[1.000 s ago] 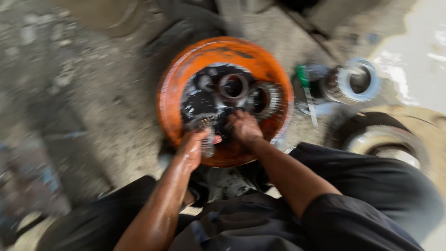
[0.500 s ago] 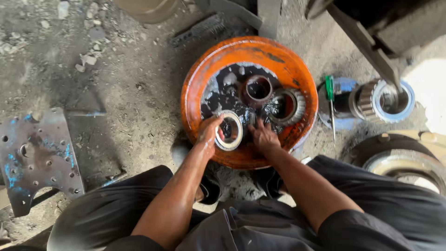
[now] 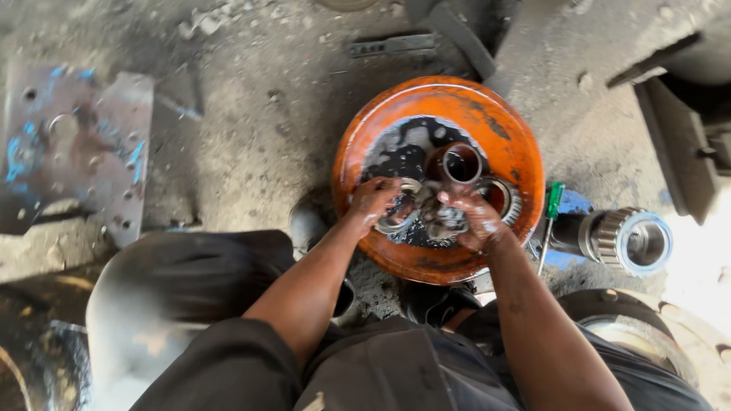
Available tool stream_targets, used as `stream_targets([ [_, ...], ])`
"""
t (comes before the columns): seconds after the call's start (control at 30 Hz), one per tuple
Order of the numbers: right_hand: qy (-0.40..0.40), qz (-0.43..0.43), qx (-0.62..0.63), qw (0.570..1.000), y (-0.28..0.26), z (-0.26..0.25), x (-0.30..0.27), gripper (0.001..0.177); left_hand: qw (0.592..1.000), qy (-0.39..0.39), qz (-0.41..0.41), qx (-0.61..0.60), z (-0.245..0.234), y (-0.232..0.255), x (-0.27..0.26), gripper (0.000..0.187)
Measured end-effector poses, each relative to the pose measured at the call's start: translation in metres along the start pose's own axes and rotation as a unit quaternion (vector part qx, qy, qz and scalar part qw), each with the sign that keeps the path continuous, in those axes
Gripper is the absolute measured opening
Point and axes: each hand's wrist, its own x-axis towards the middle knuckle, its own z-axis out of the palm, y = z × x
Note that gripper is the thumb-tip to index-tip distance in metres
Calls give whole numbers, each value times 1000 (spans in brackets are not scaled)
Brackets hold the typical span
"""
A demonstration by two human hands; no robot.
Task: The person sits on the ground and cleans several metal mechanical parts, including bearings and gears, by hand in an orange bucket filled with dark liquid. The person repeatedly dips, scrubs, and rinses the parts, then places them on a metal plate nearby.
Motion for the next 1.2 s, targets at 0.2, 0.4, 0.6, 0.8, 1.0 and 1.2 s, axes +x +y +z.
stream_targets([
  [0.2,-52,-109,18,993,-39,80,-27,47,998,-55,24,-4,21,1,5,43],
  [0.4,54,-158,-109,980,-42,113,-26,60,995,-93,28,-32,36,-1,14,42],
  [0.6,300,-69,-288,907,-55,129,-13,72,989,-134,37,-44,41,6,13,43],
  [0.8,329,-76,-287,897,-50,65,-17,83,985,-148,35,-76,26,25,-3,44],
  [1.0,383,45,-277,880,19,-18,1,71,983,-134,2,-126,19,52,-28,41],
  [1.2,291,-90,-259,917,35,-27,13,59,958,-164,-24,-234,17,68,-41,36],
])
